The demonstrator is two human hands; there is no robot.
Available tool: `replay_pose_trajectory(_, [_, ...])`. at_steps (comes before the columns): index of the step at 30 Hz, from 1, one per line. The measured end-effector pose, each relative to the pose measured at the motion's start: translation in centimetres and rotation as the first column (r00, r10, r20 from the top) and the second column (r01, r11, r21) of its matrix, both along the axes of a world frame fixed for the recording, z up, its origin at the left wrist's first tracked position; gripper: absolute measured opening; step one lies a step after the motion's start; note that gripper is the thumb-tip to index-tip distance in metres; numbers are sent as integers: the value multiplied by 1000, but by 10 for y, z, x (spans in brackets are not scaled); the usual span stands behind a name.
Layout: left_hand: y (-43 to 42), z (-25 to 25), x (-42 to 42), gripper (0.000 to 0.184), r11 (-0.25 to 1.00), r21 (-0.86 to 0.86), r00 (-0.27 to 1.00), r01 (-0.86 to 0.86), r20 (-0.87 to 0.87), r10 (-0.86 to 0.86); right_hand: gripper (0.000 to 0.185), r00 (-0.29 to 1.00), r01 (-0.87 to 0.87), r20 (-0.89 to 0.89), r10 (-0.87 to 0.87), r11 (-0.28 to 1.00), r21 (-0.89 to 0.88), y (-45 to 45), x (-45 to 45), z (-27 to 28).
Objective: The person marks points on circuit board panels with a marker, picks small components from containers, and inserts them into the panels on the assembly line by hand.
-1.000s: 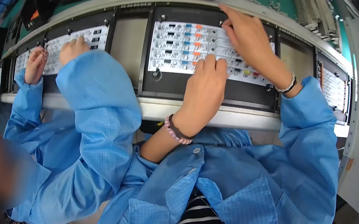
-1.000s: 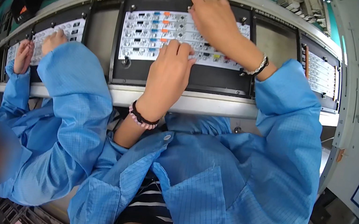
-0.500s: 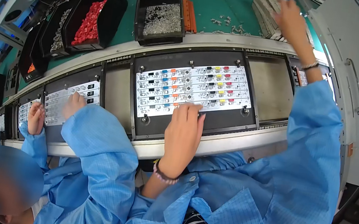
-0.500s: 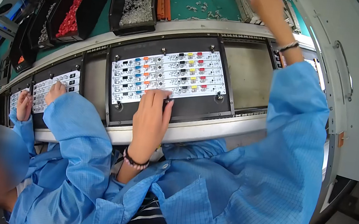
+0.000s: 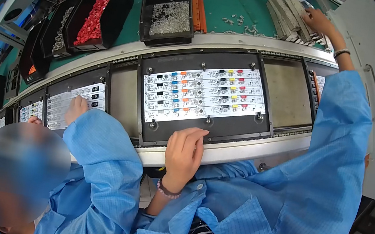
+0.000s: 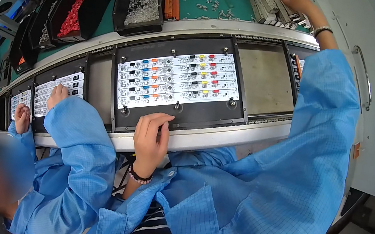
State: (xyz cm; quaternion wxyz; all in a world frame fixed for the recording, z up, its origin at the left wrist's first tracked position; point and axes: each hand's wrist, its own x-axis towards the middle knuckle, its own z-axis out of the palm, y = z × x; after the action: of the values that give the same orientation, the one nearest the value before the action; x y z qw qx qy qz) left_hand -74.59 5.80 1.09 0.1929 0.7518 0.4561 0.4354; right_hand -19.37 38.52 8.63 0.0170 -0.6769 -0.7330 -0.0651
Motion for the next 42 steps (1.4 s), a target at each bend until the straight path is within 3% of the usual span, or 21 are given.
replay_pose_trajectory(2, [0,-1,0,26,1000,6,1000,-7,8,7,53,996,-50,-84,32,976,-213,-19,-30,38])
replay_pose_trajectory(4, [0,-2,-1,26,1000,10,1000,-12,13,12,54,999,33,28,-26,952,-306,14,-3,26])
replay_pose_trajectory(5, [0,-1,-1,27,1000,6,1000,-11,11,11,56,979,125,-97,-179,904,-409,10,-18,36])
replay_pose_trajectory(9, [-1,-3,-4,26,1000,23,1000,2,13,-3,60,990,98,128,-57,935,-340,37,-9,30])
replay_pose_trajectory(13, [0,-4,-6,26,999,30,999,29,22,-30,58,988,37,155,2,967,-251,39,34,8])
replay_pose_trajectory(17, [0,-2,-11,27,998,31,999,47,7,-48,58,925,-278,267,269,961,-7,73,144,-43])
replay_pose_trajectory(18, [-2,-5,-12,28,999,26,999,38,-6,-38,58,926,-363,117,360,932,6,70,149,-44])
replay_pose_trajectory(19, [-3,-9,-13,28,997,57,998,57,7,-57,51,984,-136,81,157,967,-214,48,108,-17])
replay_pose_trajectory(20, [-2,-13,-15,28,993,92,997,75,10,-76,46,998,-58,-8,58,970,-235,51,130,-23])
replay_pose_trajectory(21, [-3,-9,-19,27,992,75,995,99,-40,-96,45,972,-230,-70,223,966,-119,48,138,-29])
replay_pose_trajectory(22, [-4,-12,-19,27,988,118,994,98,-63,-91,49,954,-285,-146,262,943,-172,31,132,-20])
replay_pose_trajectory(23, [-4,-13,-20,27,989,123,995,81,-69,-73,58,958,-251,-198,208,940,-229,24,124,-18])
replay_pose_trajectory(25, [-6,-18,-18,26,989,141,994,47,-100,-33,64,970,-244,-97,225,928,-282,13,119,-14])
replay_pose_trajectory(26, [-6,-21,-15,26,987,154,992,34,-127,-14,63,955,-231,-252,156,925,-302,4,105,-10])
replay_pose_trajectory(28, [-6,-21,-16,22,979,202,995,-3,-102,24,64,951,-170,-302,69,932,-321,-8,84,-1])
replay_pose_trajectory(31, [-5,-21,-18,18,965,260,992,-33,-109,63,62,961,78,-233,-152,951,-300,-23,36,2])
replay_pose_trajectory(42, [-4,-25,-25,15,964,265,1000,-11,-18,16,56,988,50,-125,-86,963,-264,-11,19,12])
